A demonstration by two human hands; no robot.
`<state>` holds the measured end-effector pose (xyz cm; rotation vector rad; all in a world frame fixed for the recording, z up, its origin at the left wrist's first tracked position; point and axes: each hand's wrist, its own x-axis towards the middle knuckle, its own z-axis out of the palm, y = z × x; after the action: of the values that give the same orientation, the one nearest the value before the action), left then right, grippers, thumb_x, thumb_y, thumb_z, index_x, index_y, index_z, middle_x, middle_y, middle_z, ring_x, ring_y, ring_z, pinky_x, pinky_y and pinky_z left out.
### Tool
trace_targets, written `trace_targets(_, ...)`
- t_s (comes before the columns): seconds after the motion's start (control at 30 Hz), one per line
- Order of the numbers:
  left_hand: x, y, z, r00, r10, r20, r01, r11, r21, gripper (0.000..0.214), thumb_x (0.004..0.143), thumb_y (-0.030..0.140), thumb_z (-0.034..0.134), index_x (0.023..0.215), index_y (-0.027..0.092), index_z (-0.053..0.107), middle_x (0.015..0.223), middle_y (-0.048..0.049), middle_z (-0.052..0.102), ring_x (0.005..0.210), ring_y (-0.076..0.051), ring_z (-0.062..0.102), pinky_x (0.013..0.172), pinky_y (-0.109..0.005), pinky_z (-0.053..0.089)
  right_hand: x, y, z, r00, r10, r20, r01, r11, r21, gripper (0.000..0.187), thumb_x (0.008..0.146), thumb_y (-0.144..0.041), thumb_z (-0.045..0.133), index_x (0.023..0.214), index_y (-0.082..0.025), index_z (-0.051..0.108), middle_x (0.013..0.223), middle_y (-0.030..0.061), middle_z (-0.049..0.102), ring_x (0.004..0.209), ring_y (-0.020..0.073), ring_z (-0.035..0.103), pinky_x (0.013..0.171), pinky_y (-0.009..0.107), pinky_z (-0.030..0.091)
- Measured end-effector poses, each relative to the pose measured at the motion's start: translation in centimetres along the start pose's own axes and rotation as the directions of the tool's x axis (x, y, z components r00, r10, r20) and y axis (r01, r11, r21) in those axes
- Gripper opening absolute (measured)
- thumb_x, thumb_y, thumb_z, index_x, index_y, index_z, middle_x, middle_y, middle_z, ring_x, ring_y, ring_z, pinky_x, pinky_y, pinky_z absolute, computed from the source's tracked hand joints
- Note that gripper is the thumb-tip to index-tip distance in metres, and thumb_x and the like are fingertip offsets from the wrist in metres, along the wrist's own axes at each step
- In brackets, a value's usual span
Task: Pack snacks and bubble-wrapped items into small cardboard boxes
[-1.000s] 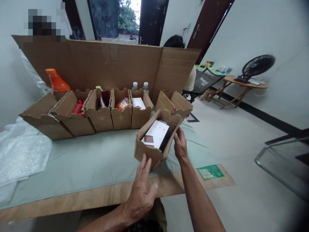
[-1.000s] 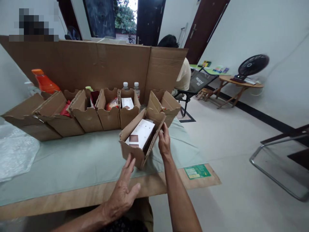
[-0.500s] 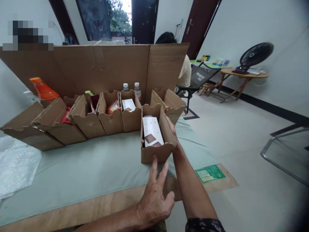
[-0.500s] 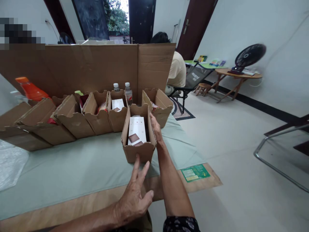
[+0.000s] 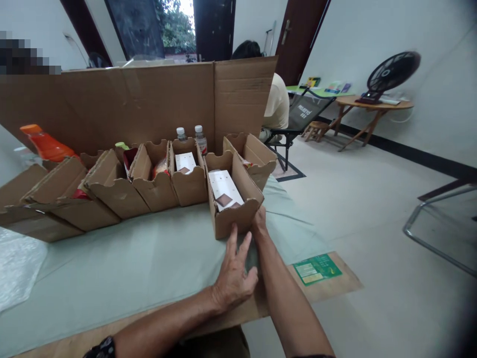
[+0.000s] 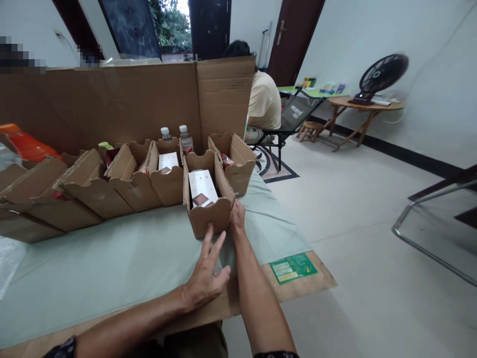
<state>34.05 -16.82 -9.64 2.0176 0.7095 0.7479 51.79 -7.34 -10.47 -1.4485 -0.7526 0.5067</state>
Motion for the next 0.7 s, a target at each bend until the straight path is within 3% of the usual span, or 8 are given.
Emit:
trace_targets(0.27, 9.3, -3.4, -2.8, 0.998, 0.042, -0.044, -0.031, 0.975, 0.221, 0.082, 0.075, 0.017, 0.063, 0.154, 0.013, 0.041, 0.174, -0.0173, 0.005, 0.16, -0.038, 0.01, 0.129, -0.056, 0.017, 0.5, 0.9, 0.1, 0.975, 0.109, -0.195, -0.089, 0.99, 0.111, 0.051, 0.079, -0.062, 0.046, 0.088, -0.017, 0.067, 0.093, 0.012, 0.075, 0.08, 0.0234, 0.072, 0.059, 0.03, 0.051)
trace_targets(0.4, 11.5, -4.7, -4.0, 1.0, -0.011, -0.006, 0.013, 0.964, 0.264, 0.081, 0.076, 0.019, 0.064, 0.153, 0.008, 0.042, 0.173, -0.0214, 0.005, 0.159, -0.039, 0.014, 0.129, -0.054, 0.021, 0.5, 0.9, 0.2, 0.971, 0.107, -0.214, -0.09, 0.992, 0.09, 0.049, 0.078, -0.059, 0.046, 0.085, -0.016, 0.068, 0.089, 0.0119, 0.076, 0.078, 0.0248, 0.073, 0.056, 0.029, 0.048)
trace_targets(0.47, 10.6, -5.0, -4.6, 0.998, -0.042, 0.046, 0.027, 0.959, 0.281, 0.075, 0.078, 0.021, 0.066, 0.149, 0.007, 0.047, 0.171, -0.0244, 0.015, 0.157, -0.041, 0.023, 0.126, -0.057, 0.027, 0.5, 0.8, 0.1, 0.972, 0.09, -0.216, -0.077, 0.995, 0.067, 0.047, 0.078, -0.057, 0.045, 0.084, -0.016, 0.068, 0.087, 0.0115, 0.076, 0.076, 0.0245, 0.073, 0.055, 0.029, 0.048)
trace_targets(0.53, 8.0, -5.0, -5.5, 0.992, -0.057, 0.112, 0.022, 0.955, 0.296, 0.064, 0.08, 0.025, 0.067, 0.142, 0.011, 0.056, 0.166, -0.0229, 0.033, 0.153, -0.04, 0.033, 0.123, -0.059, 0.031, 0.4, 0.3, 0.0, 0.976, 0.048, -0.214, -0.041, 0.999, 0.036, 0.044, 0.078, -0.055, 0.046, 0.082, -0.017, 0.067, 0.084, 0.0103, 0.075, 0.073, 0.0232, 0.072, 0.058, 0.031, 0.05)
trace_targets(0.63, 1.1, -5.0, -7.5, 0.981, -0.045, 0.188, -0.017, 0.949, 0.316, 0.051, 0.08, 0.025, 0.07, 0.131, 0.02, 0.066, 0.156, -0.0163, 0.051, 0.15, -0.036, 0.041, 0.125, -0.06, 0.027, -0.5, -1.1, 0.3, 0.981, -0.066, -0.18, 0.064, 0.998, -0.015, 0.038, 0.079, -0.052, 0.052, 0.084, -0.017, 0.067, 0.08, 0.0075, 0.075, 0.069, 0.0211, 0.07, 0.071, 0.036, 0.054)
trace_targets(0.7, -4.2, -5.3, -8.8, 0.972, -0.002, 0.233, -0.081, 0.935, 0.345, 0.052, 0.085, 0.025, 0.067, 0.136, 0.023, 0.062, 0.16, -0.0136, 0.047, 0.152, -0.033, 0.038, 0.126, -0.061, 0.025, -1.7, -2.6, 1.2, 0.981, -0.15, -0.122, 0.146, 0.989, -0.039, 0.035, 0.081, -0.048, 0.055, 0.09, -0.017, 0.068, 0.08, 0.0064, 0.075, 0.07, 0.0208, 0.07, 0.076, 0.037, 0.055)
